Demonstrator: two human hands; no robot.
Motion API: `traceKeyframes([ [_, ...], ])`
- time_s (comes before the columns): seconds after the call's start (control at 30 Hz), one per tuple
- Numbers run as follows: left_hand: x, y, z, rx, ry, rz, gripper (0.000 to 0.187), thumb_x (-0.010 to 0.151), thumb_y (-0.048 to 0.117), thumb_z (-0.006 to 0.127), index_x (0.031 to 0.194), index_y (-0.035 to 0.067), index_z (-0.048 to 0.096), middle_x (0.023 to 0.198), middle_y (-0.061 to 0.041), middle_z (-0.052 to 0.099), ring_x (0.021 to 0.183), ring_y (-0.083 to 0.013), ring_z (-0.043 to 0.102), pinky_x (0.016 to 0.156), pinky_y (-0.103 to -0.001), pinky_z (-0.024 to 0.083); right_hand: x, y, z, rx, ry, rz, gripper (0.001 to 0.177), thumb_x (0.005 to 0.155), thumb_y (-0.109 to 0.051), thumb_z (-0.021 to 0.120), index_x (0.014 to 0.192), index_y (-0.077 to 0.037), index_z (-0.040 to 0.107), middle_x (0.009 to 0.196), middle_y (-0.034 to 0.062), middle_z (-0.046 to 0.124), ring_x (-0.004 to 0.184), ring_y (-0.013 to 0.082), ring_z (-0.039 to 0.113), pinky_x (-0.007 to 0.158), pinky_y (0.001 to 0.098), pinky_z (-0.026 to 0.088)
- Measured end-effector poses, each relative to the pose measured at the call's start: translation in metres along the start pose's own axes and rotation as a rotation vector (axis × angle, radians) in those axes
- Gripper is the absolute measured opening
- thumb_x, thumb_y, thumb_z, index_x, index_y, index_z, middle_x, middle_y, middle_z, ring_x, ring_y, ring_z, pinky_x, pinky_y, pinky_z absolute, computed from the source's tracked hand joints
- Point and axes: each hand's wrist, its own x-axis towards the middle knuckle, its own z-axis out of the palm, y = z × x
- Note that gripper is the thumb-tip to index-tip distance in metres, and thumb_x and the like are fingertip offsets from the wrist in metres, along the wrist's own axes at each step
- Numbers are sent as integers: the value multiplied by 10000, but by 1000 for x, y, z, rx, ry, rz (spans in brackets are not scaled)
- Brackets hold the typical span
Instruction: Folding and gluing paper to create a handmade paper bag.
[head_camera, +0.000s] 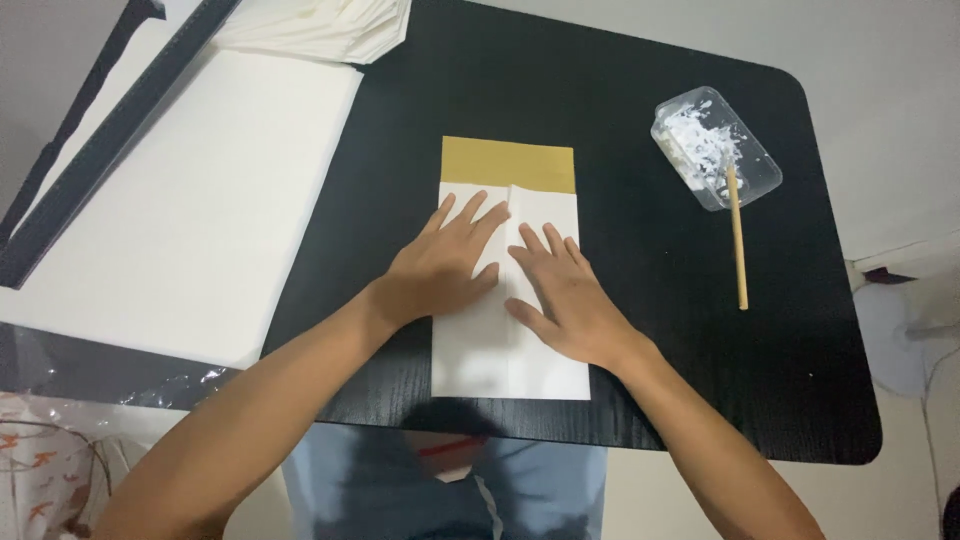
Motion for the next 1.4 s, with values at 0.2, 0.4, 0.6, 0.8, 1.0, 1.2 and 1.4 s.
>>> traceKeyframes([
  [0.2,1,9,-6,8,-45,-14,682,1010,351,366,1636,275,106,1721,-103,148,1589,-254,58,1284,-480,-21,0,2,1,-7,-11,4,677,990,-433,513,1545,-65,390,1650,269,258,1553,439,109,1243,616,35],
  [0.4,5,1,6,52,-33,-6,594,1031,385,356,1612,313,257,1721,-72,172,1590,-255,83,1289,-487,11,-2,5,3,10,-2,-11,717,986,-509,468,1560,-87,387,1650,269,259,1554,445,107,1213,664,5],
  [0.6,9,-4,9,45,-64,-33,637,1015,428,320,1628,295,210,1729,-62,138,1596,-236,46,1291,-472,-34,-18,-3,5,-76,127,-85,594,966,-400,488,1465,-79,518,1576,273,409,1508,437,294,1164,698,124],
  [0.8,15,-22,37,-71,276,182,739,966,274,490,1614,96,182,1645,-195,305,1541,-377,205,1229,-547,95,-74,-73,40,146,57,-509,525,952,-276,699,1408,-55,563,1541,197,457,1465,419,359,1190,550,255],
  [1.0,10,-18,31,-113,217,141,775,951,296,432,1613,43,118,1674,-161,244,1550,-340,168,1241,-510,61,-74,-102,53,142,-23,-517,627,944,-277,701,1455,-42,423,1603,229,368,1499,456,313,1187,609,232],
  [1.2,10,-18,27,-75,128,100,798,946,424,344,1636,97,116,1703,-132,200,1578,-298,110,1264,-511,15,-51,-64,46,36,173,-299,599,1031,-369,519,1508,-19,425,1621,230,363,1522,372,305,1214,579,184],
  [1.4,3,-8,14,-36,19,31,758,963,469,301,1648,173,167,1720,-79,194,1595,-247,80,1279,-493,-24,-20,-22,19,-243,-14,123,692,1039,-473,345,1610,-88,282,1669,215,257,1532,426,219,1198,605,209],
])
